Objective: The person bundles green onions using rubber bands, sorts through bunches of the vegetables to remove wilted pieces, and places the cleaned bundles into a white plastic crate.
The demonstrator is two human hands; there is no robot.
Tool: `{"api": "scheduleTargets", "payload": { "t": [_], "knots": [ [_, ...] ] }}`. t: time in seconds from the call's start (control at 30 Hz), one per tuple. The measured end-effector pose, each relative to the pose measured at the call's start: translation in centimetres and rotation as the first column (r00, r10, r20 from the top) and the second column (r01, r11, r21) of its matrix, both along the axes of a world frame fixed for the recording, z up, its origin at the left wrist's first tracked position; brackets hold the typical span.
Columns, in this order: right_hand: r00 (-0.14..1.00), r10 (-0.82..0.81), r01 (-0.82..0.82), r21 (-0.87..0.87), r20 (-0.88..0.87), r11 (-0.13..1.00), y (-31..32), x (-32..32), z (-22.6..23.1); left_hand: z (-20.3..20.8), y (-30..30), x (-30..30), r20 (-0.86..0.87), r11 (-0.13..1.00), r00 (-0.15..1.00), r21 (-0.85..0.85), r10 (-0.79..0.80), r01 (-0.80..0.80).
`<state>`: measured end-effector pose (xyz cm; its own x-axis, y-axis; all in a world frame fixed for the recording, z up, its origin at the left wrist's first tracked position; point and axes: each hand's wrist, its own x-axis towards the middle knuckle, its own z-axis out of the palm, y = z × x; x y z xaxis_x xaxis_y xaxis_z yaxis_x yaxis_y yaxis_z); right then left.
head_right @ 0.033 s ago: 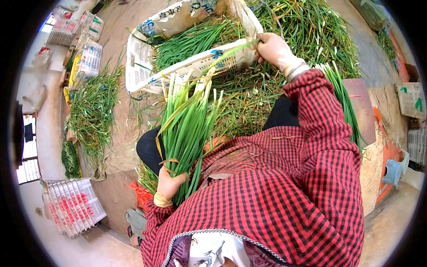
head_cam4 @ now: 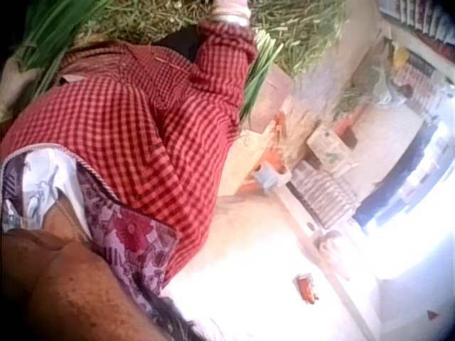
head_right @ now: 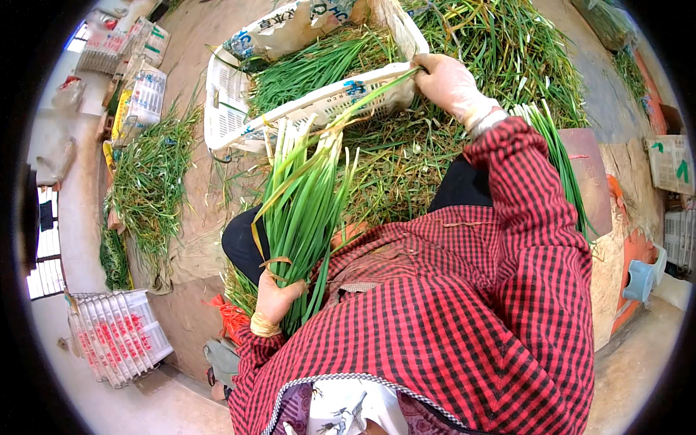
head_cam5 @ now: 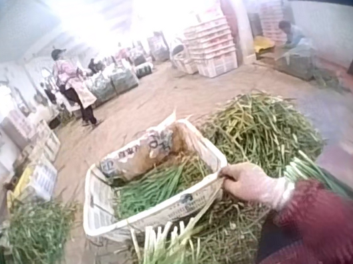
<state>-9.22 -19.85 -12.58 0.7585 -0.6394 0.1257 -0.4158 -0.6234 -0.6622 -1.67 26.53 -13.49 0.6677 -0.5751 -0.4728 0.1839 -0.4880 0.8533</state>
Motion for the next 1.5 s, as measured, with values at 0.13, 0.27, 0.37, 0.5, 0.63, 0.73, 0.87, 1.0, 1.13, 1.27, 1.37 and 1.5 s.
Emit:
{"api": "scheduleTargets", "payload": {
  "t": [0.13,0.27,0.37,0.5,0.63,0.73,0.87,1.0,1.13,1.27,1.37,1.5],
  "knots": [
    [0.856,0.515,-0.457,-0.386,0.056,0.801,8.9,0.6,4.7,-0.6,-0.4,0.7,0.3,0.977,0.93,0.1,-0.213,0.191],
    [0.766,0.642,-0.642,-0.073,-0.021,0.763,13.3,1.7,2.2,-0.3,-0.6,0.3,0.236,0.974,0.948,0.116,-0.216,0.193],
    [0.828,0.561,-0.556,-0.165,-0.02,0.814,12.6,1.4,1.0,-0.2,-0.4,0.2,0.444,0.961,0.855,0.172,-0.27,0.214],
    [0.906,0.423,-0.39,-0.38,0.004,0.839,8.6,0.0,-0.4,0.2,0.2,0.4,0.343,0.97,0.921,0.211,-0.186,0.118],
    [1.0,-0.011,0.014,-0.321,0.013,0.947,0.5,-2.3,-3.0,-0.4,1.2,0.8,0.47,0.966,0.86,0.238,-0.201,0.096],
    [0.673,-0.073,-0.184,-0.262,-0.736,0.947,0.4,-2.9,-1.1,0.1,0.9,0.7,0.585,0.941,0.772,0.334,-0.249,0.051],
    [0.956,0.286,-0.291,-0.381,-0.071,0.878,6.2,-0.9,1.4,0.1,-0.1,0.5,0.717,0.912,0.603,0.408,-0.35,0.044],
    [0.831,0.44,-0.533,-0.263,-0.339,0.804,13.0,3.1,4.6,1.3,-1.7,-0.1,0.719,0.858,0.513,0.509,-0.469,0.07],
    [0.756,0.534,-0.599,-0.071,-0.379,0.798,15.2,5.1,1.7,1.9,-2.8,-0.3,0.675,0.794,0.498,0.606,-0.545,0.049],
    [0.852,0.523,-0.516,0.133,-0.028,0.846,16.0,4.6,0.8,1.6,-2.7,0.0,0.671,0.818,0.56,0.574,-0.485,0.021],
    [0.883,0.437,-0.422,0.704,0.174,0.571,14.9,3.5,2.6,1.4,-2.3,0.5,0.673,0.884,0.651,0.468,-0.352,-0.006],
    [0.922,0.297,-0.35,0.866,0.25,0.358,13.7,0.0,4.3,1.6,-2.5,0.9,0.723,0.913,0.614,0.408,-0.316,-0.011]
  ]
}}
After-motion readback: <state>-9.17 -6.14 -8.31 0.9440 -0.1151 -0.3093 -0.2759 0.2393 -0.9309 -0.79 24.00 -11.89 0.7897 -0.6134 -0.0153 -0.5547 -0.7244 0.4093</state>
